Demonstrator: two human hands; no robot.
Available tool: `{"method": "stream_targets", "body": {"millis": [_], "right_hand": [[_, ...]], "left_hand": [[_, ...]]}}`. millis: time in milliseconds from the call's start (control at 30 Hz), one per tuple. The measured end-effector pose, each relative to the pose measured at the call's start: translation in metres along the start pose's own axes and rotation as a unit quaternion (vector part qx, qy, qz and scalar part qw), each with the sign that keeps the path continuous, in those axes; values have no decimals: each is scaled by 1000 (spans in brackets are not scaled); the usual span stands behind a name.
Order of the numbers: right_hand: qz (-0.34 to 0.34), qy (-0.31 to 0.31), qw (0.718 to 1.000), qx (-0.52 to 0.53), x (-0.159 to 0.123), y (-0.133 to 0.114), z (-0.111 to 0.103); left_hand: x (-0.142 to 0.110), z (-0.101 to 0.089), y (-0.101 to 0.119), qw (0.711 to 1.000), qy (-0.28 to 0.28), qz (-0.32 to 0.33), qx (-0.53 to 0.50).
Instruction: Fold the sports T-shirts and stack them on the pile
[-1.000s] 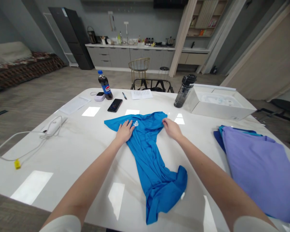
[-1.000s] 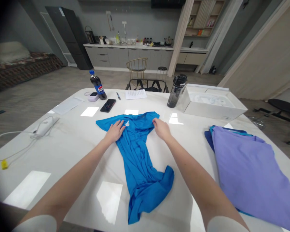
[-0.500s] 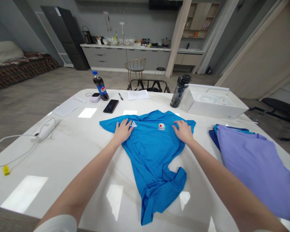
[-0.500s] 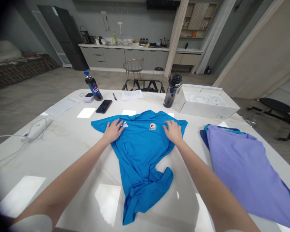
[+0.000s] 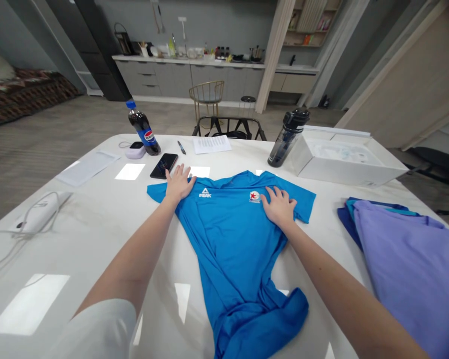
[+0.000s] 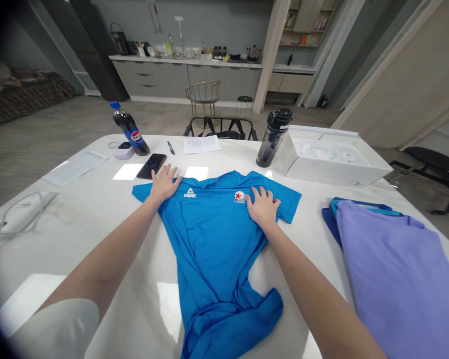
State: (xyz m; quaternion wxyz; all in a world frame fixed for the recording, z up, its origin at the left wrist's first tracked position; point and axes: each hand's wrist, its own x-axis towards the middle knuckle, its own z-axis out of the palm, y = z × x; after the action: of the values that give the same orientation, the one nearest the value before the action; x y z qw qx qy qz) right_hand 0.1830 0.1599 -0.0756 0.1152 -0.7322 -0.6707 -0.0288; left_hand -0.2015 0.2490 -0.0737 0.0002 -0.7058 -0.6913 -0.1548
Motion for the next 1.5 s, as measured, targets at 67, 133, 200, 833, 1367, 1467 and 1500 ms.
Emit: {"method": "stream_targets", "body": {"millis": [67,133,200,833,1367,1467,1500], "right_hand": [[36,1,999,1,12,-3,1],[44,10,999,12,26,-1,0],[57,28,998,14,42,8,-3],[-146,-5,988,58,19,16,-19],[-305,-216,915,150,-241,66,-106],[-284,-199,932,105,-250,74,-109],[-281,-190,936,89,-253,77,-111]], "left_hand": [[3,-4,6,998,16,57,-16],[2,-8,18,989,8,140,-40],[1,-10,34,977,-17,207,-57],[-42,-8,112,979,-22,190,-66],[-308,-88,123,872,-190,435,-117],[-313,-88,116,887,-190,411,-90],[-315,-93,112,892,-192,400,-92]]}}
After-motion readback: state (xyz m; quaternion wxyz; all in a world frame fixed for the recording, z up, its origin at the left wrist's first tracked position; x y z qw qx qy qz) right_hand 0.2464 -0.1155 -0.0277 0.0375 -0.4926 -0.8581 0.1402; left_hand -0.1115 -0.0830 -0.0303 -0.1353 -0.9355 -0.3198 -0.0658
